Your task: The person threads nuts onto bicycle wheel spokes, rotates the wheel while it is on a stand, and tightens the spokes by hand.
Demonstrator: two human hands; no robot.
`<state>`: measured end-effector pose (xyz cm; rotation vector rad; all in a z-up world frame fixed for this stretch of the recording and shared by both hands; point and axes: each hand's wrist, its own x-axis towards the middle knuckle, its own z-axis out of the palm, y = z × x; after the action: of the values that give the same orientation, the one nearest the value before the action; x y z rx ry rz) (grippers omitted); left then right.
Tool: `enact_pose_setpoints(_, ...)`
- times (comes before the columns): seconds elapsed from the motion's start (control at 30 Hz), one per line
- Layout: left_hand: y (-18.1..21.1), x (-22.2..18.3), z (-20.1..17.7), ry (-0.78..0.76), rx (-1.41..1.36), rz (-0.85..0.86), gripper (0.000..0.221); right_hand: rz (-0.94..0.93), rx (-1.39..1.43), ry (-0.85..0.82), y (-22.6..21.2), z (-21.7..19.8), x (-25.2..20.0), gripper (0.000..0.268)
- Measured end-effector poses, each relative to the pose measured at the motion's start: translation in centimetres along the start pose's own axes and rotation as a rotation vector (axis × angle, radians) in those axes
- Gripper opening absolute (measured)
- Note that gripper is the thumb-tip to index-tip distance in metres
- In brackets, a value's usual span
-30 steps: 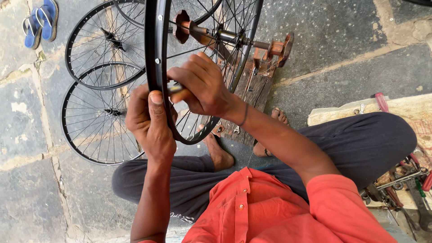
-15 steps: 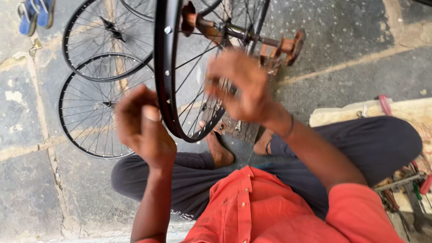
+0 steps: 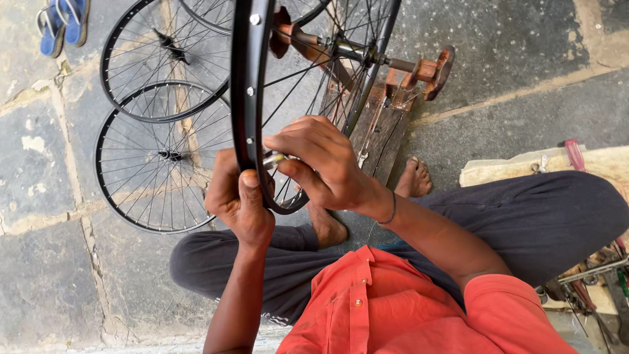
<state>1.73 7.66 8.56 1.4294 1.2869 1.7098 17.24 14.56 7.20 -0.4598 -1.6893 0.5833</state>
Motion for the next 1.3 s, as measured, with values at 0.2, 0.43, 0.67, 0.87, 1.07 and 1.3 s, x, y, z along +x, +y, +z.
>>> enact_pose_setpoints(0.2,0.5,0.4,0.4,-0.013,0.101,0.069,0.046,0.007,0.088,-0.07,0.2,-0.4,0.4,0.027)
enact_pose_setpoints(0.43,0.3,0.4,0.1,-0.004,0.164,0.075,0.045,0.014,0.07,-0.042,0.7,0.3,-0.1,0.036)
enact_pose_setpoints(0.67,0.3,0.1,-0.3,-0.005,0.277,0.144,0.044,0.125,0.072,0.004,0.7,1.3,0.1,0.025)
enact_pose_setpoints(0.87,0.2,0.3,-0.4,-0.038,0.188,0.107,0.045,-0.208,-0.176,0.048,1.3,2.0,-0.9,0.048)
enact_pose_setpoints(1.07,0.3,0.3,-0.2,-0.053,0.089,0.016,0.047,-0.229,-0.178,0.045,3.2,3.1,-1.6,0.046)
enact_pose_setpoints(1.3,0.7,0.6,0.6,0.044,-0.011,0.003,0.041,0.013,0.121,0.163,3.2,4.5,-2.5,0.035)
